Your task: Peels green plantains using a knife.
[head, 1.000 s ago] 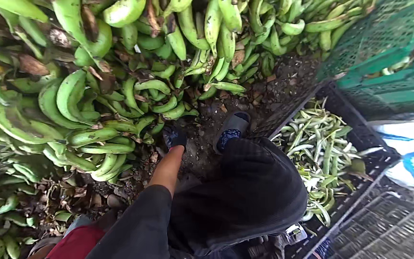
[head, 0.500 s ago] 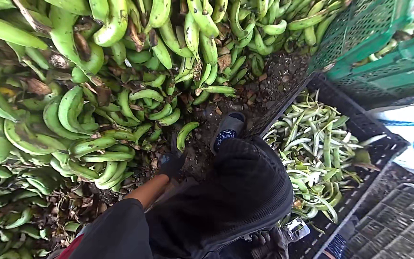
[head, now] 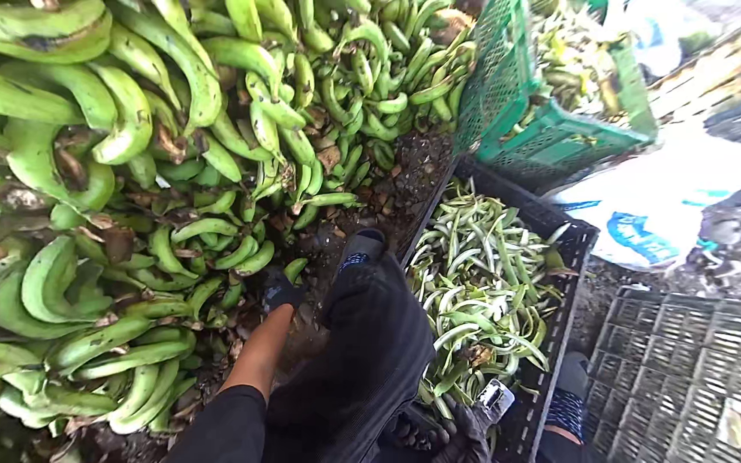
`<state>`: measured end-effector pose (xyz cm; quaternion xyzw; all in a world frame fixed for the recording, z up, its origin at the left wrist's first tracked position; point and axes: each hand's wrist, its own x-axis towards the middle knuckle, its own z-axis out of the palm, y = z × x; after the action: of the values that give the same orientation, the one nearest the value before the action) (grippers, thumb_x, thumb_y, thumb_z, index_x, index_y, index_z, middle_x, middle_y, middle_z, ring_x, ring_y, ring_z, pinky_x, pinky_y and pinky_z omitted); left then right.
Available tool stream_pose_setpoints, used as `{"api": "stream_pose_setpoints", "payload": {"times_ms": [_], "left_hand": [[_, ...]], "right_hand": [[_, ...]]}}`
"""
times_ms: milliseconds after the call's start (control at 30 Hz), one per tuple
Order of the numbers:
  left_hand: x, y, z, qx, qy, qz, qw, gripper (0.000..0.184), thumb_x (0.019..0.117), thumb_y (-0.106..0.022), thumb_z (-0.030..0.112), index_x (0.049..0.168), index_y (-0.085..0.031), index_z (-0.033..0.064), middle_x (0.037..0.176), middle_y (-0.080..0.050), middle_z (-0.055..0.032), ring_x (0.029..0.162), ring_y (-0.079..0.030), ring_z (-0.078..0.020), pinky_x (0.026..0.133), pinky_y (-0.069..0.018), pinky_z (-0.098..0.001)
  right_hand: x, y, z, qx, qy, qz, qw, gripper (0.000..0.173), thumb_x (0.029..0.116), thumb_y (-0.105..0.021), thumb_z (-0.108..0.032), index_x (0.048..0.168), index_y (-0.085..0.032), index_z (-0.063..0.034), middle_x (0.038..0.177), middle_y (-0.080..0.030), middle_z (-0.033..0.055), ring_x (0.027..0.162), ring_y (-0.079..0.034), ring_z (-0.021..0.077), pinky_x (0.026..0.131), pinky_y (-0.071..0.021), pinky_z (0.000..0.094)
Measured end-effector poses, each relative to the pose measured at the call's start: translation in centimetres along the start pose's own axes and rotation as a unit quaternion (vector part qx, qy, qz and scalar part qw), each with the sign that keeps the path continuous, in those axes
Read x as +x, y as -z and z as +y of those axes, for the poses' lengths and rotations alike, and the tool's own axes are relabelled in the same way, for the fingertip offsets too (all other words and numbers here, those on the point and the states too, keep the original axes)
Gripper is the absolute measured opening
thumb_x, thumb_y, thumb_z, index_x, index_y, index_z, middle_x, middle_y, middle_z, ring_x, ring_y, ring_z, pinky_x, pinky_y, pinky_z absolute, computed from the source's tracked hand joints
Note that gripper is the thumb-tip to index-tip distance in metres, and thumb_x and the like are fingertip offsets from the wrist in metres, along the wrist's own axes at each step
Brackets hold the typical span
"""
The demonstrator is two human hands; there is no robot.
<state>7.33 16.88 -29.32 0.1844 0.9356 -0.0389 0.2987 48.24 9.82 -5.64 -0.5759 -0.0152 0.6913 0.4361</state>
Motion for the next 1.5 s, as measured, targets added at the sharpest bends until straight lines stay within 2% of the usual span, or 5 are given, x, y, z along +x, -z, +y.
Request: {"api": "stream_pose_setpoints", "payload": {"times_ms": [333, 700, 1033, 1167, 1500], "left_hand": [[-3.2, 7.1, 0.1, -0.168, -0.185, 0.004, 0.968, 0.098, 0.0817, -0.08, 0.036, 0.159, -0.027, 0.0081, 0.144, -0.053, -0.0249, 0.13, -0.054, -0.0423, 0.106, -0.0445, -0.0625], [-22.7, 31.5, 21.3, -0.164, -0.587, 0.08, 0.789, 0.105, 0.0752, -0.091, 0.031, 0.156, -0.027, 0.0117, 0.139, -0.054, -0.0264, 0.125, -0.057, -0.0424, 0.104, -0.045, -0.0632], [-31.1, 22.8, 22.2, -0.417, -0.546, -0.263, 0.678, 0.066, 0.093, -0.074, 0.039, 0.149, -0.043, 0.0246, 0.125, -0.066, -0.0053, 0.102, -0.068, -0.0179, 0.083, -0.0605, -0.0414], [-32.2, 19.9, 20.4, -0.492, -0.522, -0.265, 0.644, 0.061, 0.091, -0.076, 0.013, 0.144, -0.046, 0.011, 0.122, -0.066, -0.0083, 0.103, -0.068, -0.0171, 0.086, -0.0598, -0.0366], [-35.3, 17.2, 20.0, -0.525, -0.562, -0.232, 0.595, 0.047, 0.0867, -0.073, 0.001, 0.128, -0.051, 0.0046, 0.103, -0.068, -0.0013, 0.09, -0.068, -0.0099, 0.078, -0.0602, -0.0289]], "right_hand": [[1.4, 1.6, 0.7, 0.009, 0.024, -0.026, 0.999, 0.027, 0.109, -0.041, -0.024, 0.107, -0.063, -0.0088, 0.066, -0.063, 0.0036, 0.051, -0.061, 0.0132, 0.049, -0.0568, 0.0296], [0.9, 1.5, 1.1, -0.005, 0.042, -0.019, 0.999, 0.023, 0.1084, -0.047, -0.024, 0.115, -0.058, -0.0052, 0.063, -0.058, 0.0028, 0.051, -0.058, 0.0131, 0.049, -0.0542, 0.0293], [-2.2, -1.8, 0.5, -0.136, 0.123, -0.018, 0.983, 0.058, 0.1103, -0.031, -0.05, 0.137, -0.053, -0.0036, 0.074, -0.064, 0.0073, 0.06, -0.063, 0.0174, 0.057, -0.0571, 0.0351], [-2.9, -5.9, -0.3, -0.219, 0.237, -0.106, 0.941, 0.046, 0.1063, -0.035, -0.027, 0.136, -0.051, 0.0042, 0.082, -0.066, 0.0075, 0.065, -0.064, 0.0161, 0.064, -0.0588, 0.0367], [-7.2, -12.8, -10.0, -0.066, 0.462, -0.145, 0.873, 0.054, 0.1091, -0.028, -0.042, 0.118, -0.053, 0.0056, 0.062, -0.059, -0.0053, 0.049, -0.058, 0.0064, 0.048, -0.0546, 0.0246]]}}
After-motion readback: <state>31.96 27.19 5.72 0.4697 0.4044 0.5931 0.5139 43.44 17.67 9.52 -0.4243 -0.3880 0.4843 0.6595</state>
